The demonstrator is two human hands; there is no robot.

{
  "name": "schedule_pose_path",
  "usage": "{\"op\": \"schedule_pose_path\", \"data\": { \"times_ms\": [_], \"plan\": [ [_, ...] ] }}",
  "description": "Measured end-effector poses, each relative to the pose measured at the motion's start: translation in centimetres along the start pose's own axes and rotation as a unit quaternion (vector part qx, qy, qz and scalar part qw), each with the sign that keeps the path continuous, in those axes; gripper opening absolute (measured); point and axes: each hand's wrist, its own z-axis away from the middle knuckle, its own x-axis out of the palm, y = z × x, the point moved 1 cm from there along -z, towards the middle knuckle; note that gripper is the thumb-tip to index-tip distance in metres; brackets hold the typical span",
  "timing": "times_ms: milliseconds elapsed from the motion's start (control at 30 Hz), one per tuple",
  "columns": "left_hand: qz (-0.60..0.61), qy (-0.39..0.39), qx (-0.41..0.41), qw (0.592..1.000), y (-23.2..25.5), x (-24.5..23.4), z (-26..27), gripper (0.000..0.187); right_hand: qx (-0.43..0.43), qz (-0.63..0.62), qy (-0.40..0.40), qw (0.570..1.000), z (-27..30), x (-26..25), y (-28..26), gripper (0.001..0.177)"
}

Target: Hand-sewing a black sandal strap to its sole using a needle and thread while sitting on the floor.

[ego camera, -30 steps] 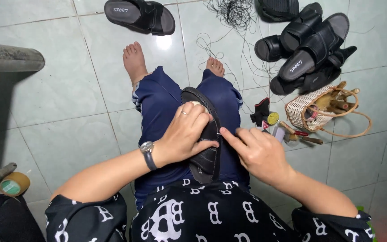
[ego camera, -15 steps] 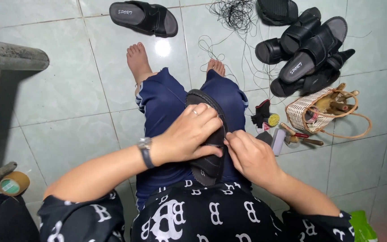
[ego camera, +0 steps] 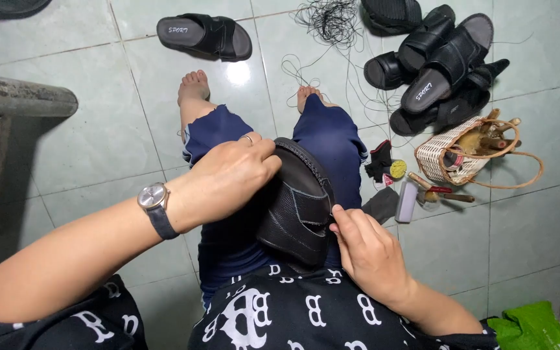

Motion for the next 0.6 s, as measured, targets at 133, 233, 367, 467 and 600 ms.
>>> {"op": "schedule_pose_path", "data": {
  "times_ms": [133,233,367,467,600],
  "plan": [
    [0.279,-0.071,-0.031,0.957,0.5,-1.6,-0.9,0.004,0.012,-0.013,0.007,1.000,-0.2,0.2,-0.1,0.037],
    [0.559,-0.130,-0.048,0.817,1.0,-1.0,-1.4,0.004,0.021,-0.032,0.009,0.999,-0.5,0.1,-0.1,0.033],
    [0.509,-0.007,-0.019,0.861,0.9,0.5,-1.6,0.016,0.025,-0.045,-0.011,0.999,-0.6,-0.3,-0.1,0.033],
    [0.214,0.086,0.136,0.963,-0.1,2.1,-1.0,0.023,0.038,-0.011,-0.016,0.999,-0.5,-0.1,-0.4,0.038],
    [0.280,0.088,0.085,0.952,-0.3,2.8,-0.9,0.027,0.078,0.025,-0.010,0.997,0.0,0.8,-1.1,0.038]
  ]
}}
